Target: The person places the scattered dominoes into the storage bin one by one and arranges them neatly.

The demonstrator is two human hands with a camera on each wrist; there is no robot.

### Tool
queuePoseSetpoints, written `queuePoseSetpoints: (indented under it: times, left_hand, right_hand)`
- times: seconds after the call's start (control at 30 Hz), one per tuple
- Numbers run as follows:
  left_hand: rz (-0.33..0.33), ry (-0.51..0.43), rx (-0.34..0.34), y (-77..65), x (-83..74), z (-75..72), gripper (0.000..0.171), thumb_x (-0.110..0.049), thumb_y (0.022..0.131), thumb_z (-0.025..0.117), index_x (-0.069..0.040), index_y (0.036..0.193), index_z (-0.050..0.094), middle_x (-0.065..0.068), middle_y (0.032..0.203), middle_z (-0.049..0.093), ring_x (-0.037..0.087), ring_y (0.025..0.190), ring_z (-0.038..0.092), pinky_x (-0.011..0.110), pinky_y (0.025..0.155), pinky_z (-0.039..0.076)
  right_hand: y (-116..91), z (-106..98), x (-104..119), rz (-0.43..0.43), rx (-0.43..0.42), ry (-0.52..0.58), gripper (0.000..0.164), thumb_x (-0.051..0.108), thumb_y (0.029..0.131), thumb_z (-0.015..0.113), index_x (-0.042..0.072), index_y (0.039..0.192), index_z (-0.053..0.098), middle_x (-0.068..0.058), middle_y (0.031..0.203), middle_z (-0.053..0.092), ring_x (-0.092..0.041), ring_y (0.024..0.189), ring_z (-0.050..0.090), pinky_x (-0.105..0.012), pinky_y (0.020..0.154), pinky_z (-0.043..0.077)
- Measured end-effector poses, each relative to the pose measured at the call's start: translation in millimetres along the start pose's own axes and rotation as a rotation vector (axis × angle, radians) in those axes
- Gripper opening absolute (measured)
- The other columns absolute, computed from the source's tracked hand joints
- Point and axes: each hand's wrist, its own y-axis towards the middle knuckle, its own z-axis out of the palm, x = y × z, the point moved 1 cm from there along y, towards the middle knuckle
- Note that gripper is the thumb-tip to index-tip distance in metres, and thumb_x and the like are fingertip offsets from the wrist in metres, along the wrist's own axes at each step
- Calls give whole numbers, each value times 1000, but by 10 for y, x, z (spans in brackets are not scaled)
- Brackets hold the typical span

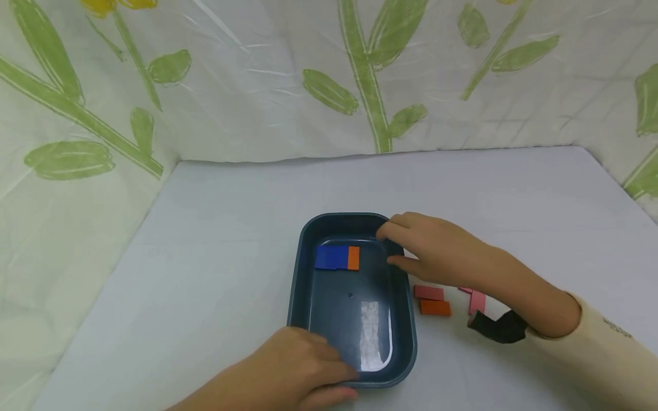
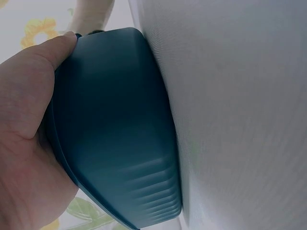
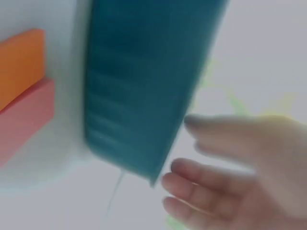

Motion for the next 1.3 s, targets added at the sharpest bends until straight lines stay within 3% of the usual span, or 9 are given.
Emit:
queuePoseSetpoints:
  times: [0.23, 0.37, 0.47, 0.63, 0.77, 1.07, 1.3]
  left_hand:
    - [13, -1, -21, 10, -10, 3, 29, -38, 104, 53, -21, 102, 76, -15, 82, 69, -10, 69, 50, 4, 68, 38]
    - [43, 22, -70, 12, -11, 5, 25, -36, 103, 57, -21, 99, 76, -15, 79, 67, -9, 67, 49, 3, 66, 37]
    - [46, 23, -83, 10, -11, 6, 23, -35, 102, 58, -20, 98, 76, -15, 78, 67, -9, 67, 49, 3, 65, 37]
    - [37, 8, -84, 8, -13, 16, 23, -35, 102, 59, -20, 97, 76, -14, 78, 68, -9, 66, 49, 3, 66, 37]
    - [33, 6, -85, 14, -11, 20, 23, -35, 102, 60, -20, 97, 77, -14, 77, 68, -9, 66, 48, 3, 66, 36]
    - [44, 15, -95, 14, -18, 8, 23, -35, 101, 60, -20, 97, 77, -14, 78, 68, -9, 66, 48, 3, 65, 37]
    - [3, -28, -47, 15, -21, 6, 26, -36, 103, 56, -20, 100, 77, -14, 79, 69, -10, 68, 49, 3, 68, 38]
  right_hand:
    - [-419, -129, 15, 89, 124, -21, 28, 11, 80, 85, 18, 101, 69, 7, 92, 64, -11, 77, 60, -27, 64, 53]
    - [-583, -28, 39, 88, 147, -5, 30, 8, 76, 87, 18, 98, 69, 10, 84, 60, -6, 69, 53, -22, 58, 50]
    - [-657, 101, 89, 109, 127, -64, 29, 12, 73, 90, 15, 94, 69, 9, 76, 57, -5, 61, 49, -22, 53, 47]
    - [-709, 323, 210, 292, 108, -216, 32, 32, 78, 87, 14, 87, 62, 6, 59, 47, -9, 49, 40, -26, 42, 37]
    - [-703, 438, 276, 389, 94, -245, 36, 38, 80, 83, 12, 83, 58, 4, 54, 41, -12, 46, 38, -28, 40, 35]
    - [-688, 482, 315, 401, 65, -284, 36, 34, 77, 86, 10, 85, 60, 1, 57, 45, -14, 47, 39, -26, 40, 35]
    - [-721, 461, 310, 409, 89, -268, 38, 33, 74, 88, 9, 91, 64, -1, 65, 51, -15, 53, 46, -28, 44, 42]
